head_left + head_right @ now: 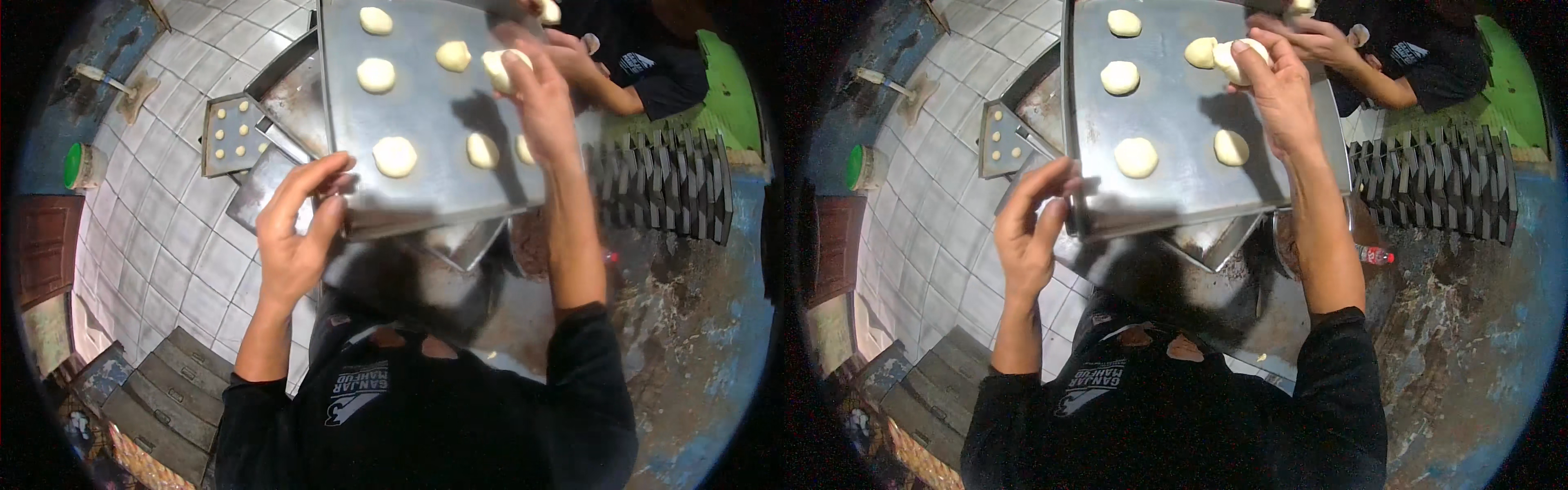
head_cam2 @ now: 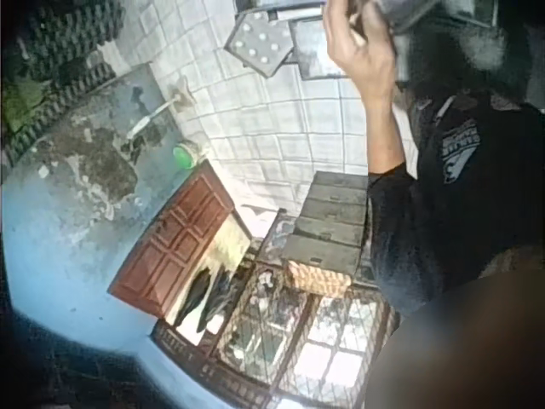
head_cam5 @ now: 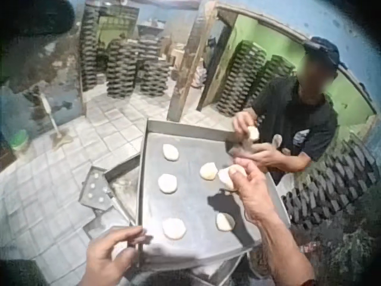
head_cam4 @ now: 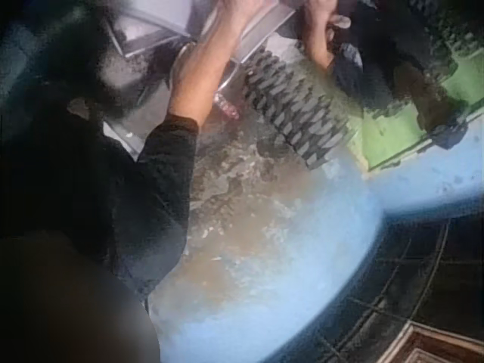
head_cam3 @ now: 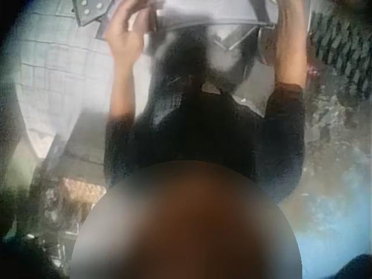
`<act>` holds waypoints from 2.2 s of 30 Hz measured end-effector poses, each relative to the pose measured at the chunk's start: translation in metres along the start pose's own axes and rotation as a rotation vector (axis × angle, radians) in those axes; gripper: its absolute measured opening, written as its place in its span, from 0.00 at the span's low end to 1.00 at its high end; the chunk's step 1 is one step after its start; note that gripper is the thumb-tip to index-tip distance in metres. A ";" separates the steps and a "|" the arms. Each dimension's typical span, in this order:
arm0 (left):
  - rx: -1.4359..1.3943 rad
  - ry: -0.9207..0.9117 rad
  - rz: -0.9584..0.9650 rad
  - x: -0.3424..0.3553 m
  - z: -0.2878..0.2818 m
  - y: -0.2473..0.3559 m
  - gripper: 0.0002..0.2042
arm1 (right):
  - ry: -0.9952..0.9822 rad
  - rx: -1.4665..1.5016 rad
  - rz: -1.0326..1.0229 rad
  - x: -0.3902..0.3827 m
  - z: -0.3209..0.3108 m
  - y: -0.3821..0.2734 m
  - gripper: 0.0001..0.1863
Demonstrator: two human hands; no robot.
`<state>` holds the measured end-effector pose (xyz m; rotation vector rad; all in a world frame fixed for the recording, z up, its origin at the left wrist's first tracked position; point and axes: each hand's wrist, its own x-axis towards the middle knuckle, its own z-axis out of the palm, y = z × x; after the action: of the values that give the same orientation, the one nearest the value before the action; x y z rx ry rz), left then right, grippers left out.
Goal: The person fills small pieces of dough with a dark filling from a bowl, rolls them into round buns by hand, and places them onto a metal baking tray.
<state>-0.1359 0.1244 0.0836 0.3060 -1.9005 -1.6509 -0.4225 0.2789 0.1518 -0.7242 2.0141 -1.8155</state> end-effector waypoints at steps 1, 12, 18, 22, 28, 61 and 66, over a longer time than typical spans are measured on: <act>-0.005 0.002 -0.014 0.004 -0.005 -0.003 0.19 | 0.021 -0.122 -0.036 0.008 0.003 0.004 0.19; 0.154 -0.010 0.130 0.044 -0.030 -0.017 0.15 | -0.225 -1.081 -0.183 0.049 0.010 0.097 0.31; 0.279 -0.211 0.154 0.109 -0.025 0.006 0.16 | -0.425 -0.896 -0.051 0.061 -0.002 0.077 0.34; 0.324 -0.181 0.505 0.155 -0.017 0.046 0.15 | -0.230 -1.009 0.188 0.108 -0.040 0.013 0.25; 0.421 -0.317 0.622 0.131 0.018 0.031 0.12 | -0.400 -1.206 -0.440 0.141 0.008 0.049 0.20; 0.026 -0.909 -0.450 -0.379 0.272 -0.118 0.20 | -0.010 -0.770 -0.211 -0.546 -0.101 0.207 0.10; -0.225 -0.743 -0.927 -0.320 0.300 -0.090 0.24 | 0.420 -0.852 0.355 -0.484 -0.184 0.327 0.13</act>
<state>-0.0711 0.5239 -0.1079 0.6022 -2.1967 -2.8827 -0.1799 0.7255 -0.1902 -0.1312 2.9868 -0.9111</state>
